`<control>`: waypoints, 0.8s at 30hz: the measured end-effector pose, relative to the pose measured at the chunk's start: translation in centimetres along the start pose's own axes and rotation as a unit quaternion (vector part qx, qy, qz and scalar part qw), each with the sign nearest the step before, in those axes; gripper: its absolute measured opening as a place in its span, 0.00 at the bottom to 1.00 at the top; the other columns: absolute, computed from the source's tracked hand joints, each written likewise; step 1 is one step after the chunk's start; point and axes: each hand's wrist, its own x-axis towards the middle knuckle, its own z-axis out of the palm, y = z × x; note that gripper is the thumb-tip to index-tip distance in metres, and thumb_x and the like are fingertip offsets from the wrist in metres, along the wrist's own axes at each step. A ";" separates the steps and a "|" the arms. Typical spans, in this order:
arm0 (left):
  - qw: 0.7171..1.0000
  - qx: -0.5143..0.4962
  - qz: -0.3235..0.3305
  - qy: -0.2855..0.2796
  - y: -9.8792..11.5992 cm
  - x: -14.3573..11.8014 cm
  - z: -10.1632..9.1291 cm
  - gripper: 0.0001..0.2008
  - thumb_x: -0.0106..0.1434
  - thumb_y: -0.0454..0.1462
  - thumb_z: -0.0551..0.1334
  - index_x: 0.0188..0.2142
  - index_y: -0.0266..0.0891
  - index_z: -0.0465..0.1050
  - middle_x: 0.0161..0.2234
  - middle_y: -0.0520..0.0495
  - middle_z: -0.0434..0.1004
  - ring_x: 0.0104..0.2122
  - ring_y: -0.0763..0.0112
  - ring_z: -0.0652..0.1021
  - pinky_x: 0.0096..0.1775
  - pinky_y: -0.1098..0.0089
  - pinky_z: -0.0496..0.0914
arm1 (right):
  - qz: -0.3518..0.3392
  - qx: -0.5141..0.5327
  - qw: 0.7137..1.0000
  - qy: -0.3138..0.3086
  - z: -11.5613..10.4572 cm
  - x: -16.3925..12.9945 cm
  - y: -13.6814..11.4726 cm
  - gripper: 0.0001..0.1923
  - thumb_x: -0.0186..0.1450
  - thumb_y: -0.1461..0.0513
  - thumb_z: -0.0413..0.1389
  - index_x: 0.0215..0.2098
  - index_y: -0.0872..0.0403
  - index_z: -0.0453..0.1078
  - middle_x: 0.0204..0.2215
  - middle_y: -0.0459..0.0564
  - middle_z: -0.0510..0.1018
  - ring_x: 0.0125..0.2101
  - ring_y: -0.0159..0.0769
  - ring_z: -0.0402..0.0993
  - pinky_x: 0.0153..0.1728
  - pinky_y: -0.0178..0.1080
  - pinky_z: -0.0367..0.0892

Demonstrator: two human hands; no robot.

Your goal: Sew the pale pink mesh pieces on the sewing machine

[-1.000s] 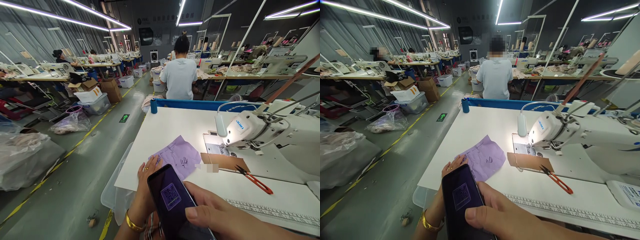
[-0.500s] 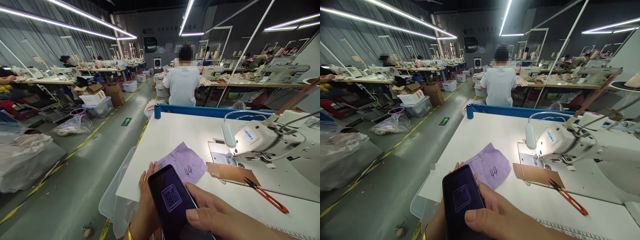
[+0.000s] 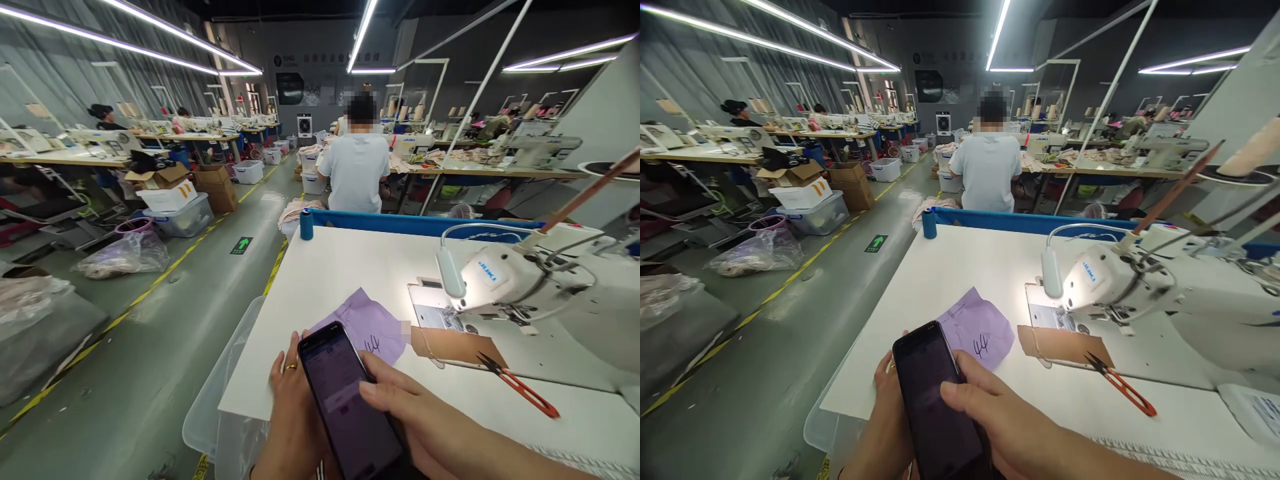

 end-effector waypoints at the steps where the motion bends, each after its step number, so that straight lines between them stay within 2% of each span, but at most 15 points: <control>1: 1.000 0.012 -0.001 -0.012 0.2 0.1 -0.4 0.33 0.63 0.34 0.61 0.68 0.52 0.66 0.68 0.41 0.67 0.70 0.41 0.60 0.64 0.38 0.57 | -0.012 0.006 1.000 0.016 -0.5 0.1 0.3 0.37 0.62 0.51 0.69 0.66 0.48 0.65 0.55 0.54 0.78 0.56 0.47 0.74 0.61 0.49 0.64; 3: 0.998 0.049 -0.005 -0.033 0.5 0.3 -1.1 0.34 0.62 0.33 0.61 0.68 0.51 0.66 0.70 0.40 0.62 0.71 0.42 0.58 0.63 0.38 0.57 | -0.043 0.016 0.999 0.029 -1.4 0.1 0.8 0.36 0.64 0.50 0.68 0.66 0.49 0.66 0.58 0.56 0.77 0.58 0.49 0.73 0.61 0.51 0.63; 6: 0.995 0.093 0.007 -0.042 0.5 0.7 -1.4 0.31 0.59 0.35 0.64 0.63 0.51 0.73 0.72 0.38 0.57 0.71 0.41 0.57 0.63 0.39 0.56 | -0.087 0.025 0.995 0.039 -2.5 -0.2 1.2 0.31 0.67 0.49 0.64 0.64 0.50 0.67 0.59 0.56 0.76 0.59 0.49 0.71 0.61 0.52 0.63; 9: 0.992 0.113 0.025 -0.047 0.0 0.9 -1.2 0.29 0.55 0.41 0.68 0.58 0.55 0.77 0.72 0.38 0.57 0.72 0.39 0.56 0.63 0.37 0.54 | -0.126 0.044 0.990 0.048 -3.5 -0.7 1.5 0.26 0.70 0.50 0.61 0.63 0.50 0.68 0.60 0.55 0.75 0.60 0.47 0.70 0.62 0.50 0.62; 11: 0.991 0.123 0.029 -0.049 -0.3 1.0 -1.1 0.30 0.56 0.45 0.69 0.59 0.57 0.76 0.72 0.38 0.58 0.71 0.40 0.57 0.63 0.38 0.55 | -0.143 0.061 0.987 0.051 -4.1 -1.0 1.7 0.25 0.72 0.51 0.59 0.63 0.49 0.68 0.60 0.54 0.76 0.60 0.46 0.70 0.61 0.50 0.63; 14: 0.988 0.145 0.030 -0.041 -0.3 1.2 -1.2 0.30 0.58 0.49 0.68 0.61 0.57 0.74 0.71 0.41 0.60 0.71 0.42 0.57 0.64 0.40 0.55 | -0.148 0.084 0.983 0.073 -4.7 -1.1 2.1 0.25 0.71 0.49 0.60 0.62 0.50 0.69 0.57 0.54 0.78 0.57 0.47 0.74 0.59 0.51 0.65; 20: 0.981 0.188 0.034 -0.045 0.2 1.5 -1.7 0.30 0.60 0.53 0.68 0.61 0.58 0.74 0.71 0.44 0.62 0.71 0.44 0.58 0.64 0.43 0.56 | -0.133 0.107 0.978 0.121 -5.3 -1.4 2.2 0.33 0.60 0.42 0.67 0.54 0.55 0.74 0.47 0.57 0.84 0.49 0.52 0.79 0.56 0.54 0.68; 24: 0.979 0.194 0.037 -0.044 0.0 1.5 -1.5 0.28 0.63 0.53 0.65 0.62 0.57 0.72 0.71 0.43 0.60 0.72 0.45 0.57 0.64 0.43 0.56 | -0.129 0.117 0.981 0.089 -5.7 -2.4 2.1 0.34 0.62 0.41 0.65 0.54 0.56 0.74 0.48 0.58 0.83 0.51 0.53 0.79 0.58 0.55 0.67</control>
